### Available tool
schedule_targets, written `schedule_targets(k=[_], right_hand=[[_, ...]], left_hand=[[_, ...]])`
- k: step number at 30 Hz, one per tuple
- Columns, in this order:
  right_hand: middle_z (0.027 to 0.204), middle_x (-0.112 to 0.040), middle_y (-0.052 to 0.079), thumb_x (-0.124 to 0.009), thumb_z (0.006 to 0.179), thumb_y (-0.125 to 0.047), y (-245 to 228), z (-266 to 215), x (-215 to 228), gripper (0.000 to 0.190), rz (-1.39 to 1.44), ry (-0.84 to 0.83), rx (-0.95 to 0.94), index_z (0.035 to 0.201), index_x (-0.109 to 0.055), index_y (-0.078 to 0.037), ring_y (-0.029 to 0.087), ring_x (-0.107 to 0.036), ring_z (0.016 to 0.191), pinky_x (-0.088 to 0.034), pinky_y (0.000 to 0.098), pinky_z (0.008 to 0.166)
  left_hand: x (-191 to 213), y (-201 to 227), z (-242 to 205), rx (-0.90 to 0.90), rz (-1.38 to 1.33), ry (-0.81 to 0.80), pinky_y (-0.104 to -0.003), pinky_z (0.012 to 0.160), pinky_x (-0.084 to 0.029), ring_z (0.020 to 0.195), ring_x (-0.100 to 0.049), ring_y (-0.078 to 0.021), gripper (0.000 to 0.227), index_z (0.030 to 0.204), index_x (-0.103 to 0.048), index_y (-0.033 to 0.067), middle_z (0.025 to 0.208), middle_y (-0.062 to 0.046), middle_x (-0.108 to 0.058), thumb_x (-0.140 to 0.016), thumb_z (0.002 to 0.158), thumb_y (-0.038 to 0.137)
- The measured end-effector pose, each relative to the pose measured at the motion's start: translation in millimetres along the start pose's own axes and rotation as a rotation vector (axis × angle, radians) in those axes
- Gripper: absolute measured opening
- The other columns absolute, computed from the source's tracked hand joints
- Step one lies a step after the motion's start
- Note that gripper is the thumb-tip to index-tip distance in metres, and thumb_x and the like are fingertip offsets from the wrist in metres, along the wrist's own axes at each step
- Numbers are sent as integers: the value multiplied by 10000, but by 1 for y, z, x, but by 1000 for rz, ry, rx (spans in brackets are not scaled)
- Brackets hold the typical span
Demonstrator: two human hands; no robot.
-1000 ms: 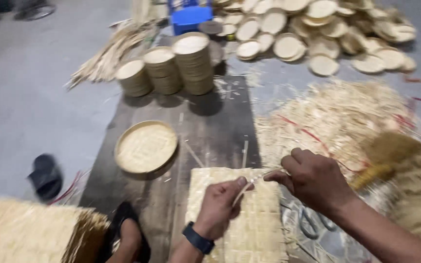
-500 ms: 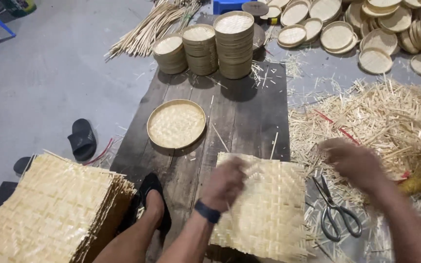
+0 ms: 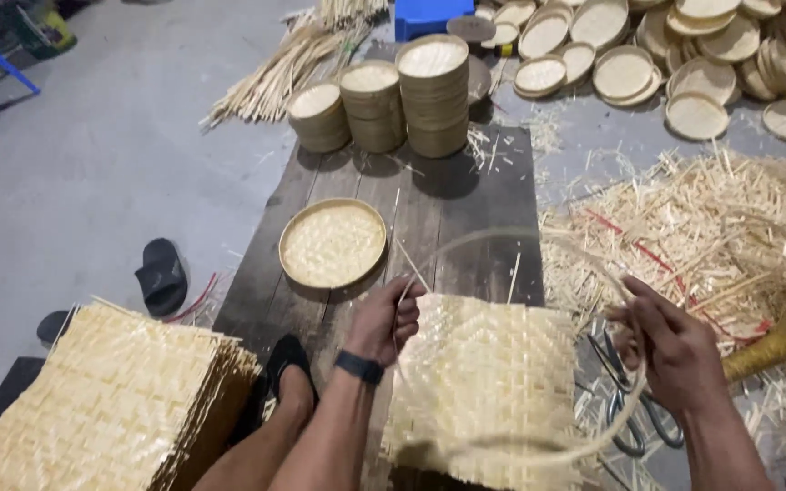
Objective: Assembling and trimming the edges of woven bamboo plates using a circular mold and scissors in a workshop environment.
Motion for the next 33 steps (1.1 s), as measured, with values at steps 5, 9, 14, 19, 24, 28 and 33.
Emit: schedule_targets(k=[5, 9, 14, 19, 24, 28, 33], right_hand=[[677, -498, 2, -585, 1029, -232, 32, -11, 1, 433, 29, 37, -73, 1414, -643, -44, 90, -392, 510, -317, 249, 437], [631, -487, 30, -614, 998, -230, 61, -13, -11, 444, -79, -62, -114, 1390, -685, -34, 109, -368, 493, -309, 264, 419], [695, -530, 27, -524, 1039, -290, 44, -17, -12, 451, 56, -90, -116, 1458, -615, -150, 103, -429, 506, -370, 244, 417], [827, -637, 106, -443, 1087, -319, 72, -6, 19, 476, 166, 32, -42, 1533, -537, -180, 161, -560, 570, -521, 308, 486], [903, -651, 95, -500, 1065, -243, 77, -8, 6, 490, 453, -24, 23, 1552, -516, -183, 168, -612, 669, -574, 394, 587], [834, -587, 60, -516, 1063, -227, 77, -13, -1, 499, 490, -15, 18, 1559, -515, -171, 156, -546, 631, -535, 389, 572], [687, -424, -10, -520, 1044, -202, 80, -22, -16, 481, 345, -92, -67, 1523, -555, -177, 107, -409, 528, -450, 320, 458]], left_hand=[[23, -28, 3, -20, -316, 114, -206, 365, -291, 461, -358, -64, 280, 856, -627, 67, 586, 48, -423, -521, 1039, 250], [14, -29, -2, -137, -513, 52, -215, 346, -274, 450, -326, -69, 249, 779, -544, 108, 573, 54, -383, -525, 1008, 205], [22, -31, -9, -254, -470, 114, -217, 375, -278, 469, -337, -67, 252, 802, -545, 104, 601, 53, -392, -551, 1038, 193], [15, -52, 3, -76, -494, -18, -233, 415, -324, 502, -378, -88, 239, 867, -601, 58, 601, 33, -409, -538, 1021, 230], [21, -47, 11, -147, -569, -108, -237, 412, -333, 487, -379, -79, 220, 887, -623, 51, 597, 42, -423, -567, 1016, 220], [19, -26, 2, -184, -599, 53, -251, 423, -338, 510, -402, -109, 233, 836, -589, 56, 604, 21, -420, -542, 991, 224], [44, -23, 8, -133, -447, 138, -215, 331, -250, 413, -310, -61, 277, 731, -529, 126, 539, 57, -360, -530, 992, 220]])
Point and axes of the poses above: each hand's wrist, its own z-axis towards the middle knuckle, its own x-axis out of the back of the hand, y = z × x, the point moved 10 cm from there along z, towards the middle knuckle
